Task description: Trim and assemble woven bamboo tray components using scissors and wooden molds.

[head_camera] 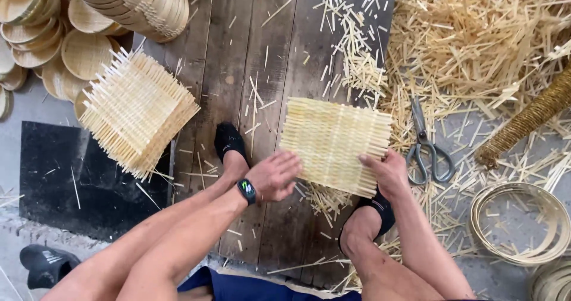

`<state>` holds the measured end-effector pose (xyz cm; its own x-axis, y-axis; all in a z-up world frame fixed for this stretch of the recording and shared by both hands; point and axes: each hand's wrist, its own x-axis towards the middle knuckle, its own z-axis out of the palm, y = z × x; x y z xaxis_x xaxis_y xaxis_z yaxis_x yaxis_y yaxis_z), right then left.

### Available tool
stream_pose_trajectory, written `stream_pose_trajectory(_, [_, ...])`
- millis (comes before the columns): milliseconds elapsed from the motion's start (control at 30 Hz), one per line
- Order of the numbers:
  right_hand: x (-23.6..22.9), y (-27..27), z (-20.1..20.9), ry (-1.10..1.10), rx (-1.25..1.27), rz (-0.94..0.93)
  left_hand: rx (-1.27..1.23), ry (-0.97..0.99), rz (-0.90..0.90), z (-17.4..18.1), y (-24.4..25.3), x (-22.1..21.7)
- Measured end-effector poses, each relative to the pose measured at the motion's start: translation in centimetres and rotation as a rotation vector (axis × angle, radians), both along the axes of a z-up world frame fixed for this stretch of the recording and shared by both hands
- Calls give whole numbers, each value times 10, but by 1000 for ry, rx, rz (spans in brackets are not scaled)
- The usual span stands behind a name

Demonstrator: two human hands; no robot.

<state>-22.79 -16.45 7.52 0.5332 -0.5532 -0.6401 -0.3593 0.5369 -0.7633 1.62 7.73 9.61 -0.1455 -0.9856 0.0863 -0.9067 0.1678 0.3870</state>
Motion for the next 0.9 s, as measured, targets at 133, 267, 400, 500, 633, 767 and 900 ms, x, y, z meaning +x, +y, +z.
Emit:
stream_pose_trajectory(133, [16, 9, 2, -106, 35, -184, 15, 207, 451, 18, -42, 19])
stream_pose_trajectory(267, [19, 10, -9, 112, -144, -91, 357, 1018, 1048, -78, -43, 50])
stream_pose_trajectory(400, [17, 6, -35, 210, -239, -70, 453, 1287, 1126, -87, -50, 51])
stream_pose_trajectory(500, [22, 4, -5, 227, -352, -17, 378, 1293, 1144, -99, -51, 50])
stream_pose_trajectory(633, [26, 8, -1, 215, -266, -81, 188, 907, 1273, -11, -55, 0])
stream_pose_trajectory(767, [33, 1, 4, 326, -440, 24, -200, 551, 1142, -3, -42, -84])
stream_pose_trajectory(900, [25, 5, -25, 247, -457, 24, 430, 1819, 1564, -71, -26, -131])
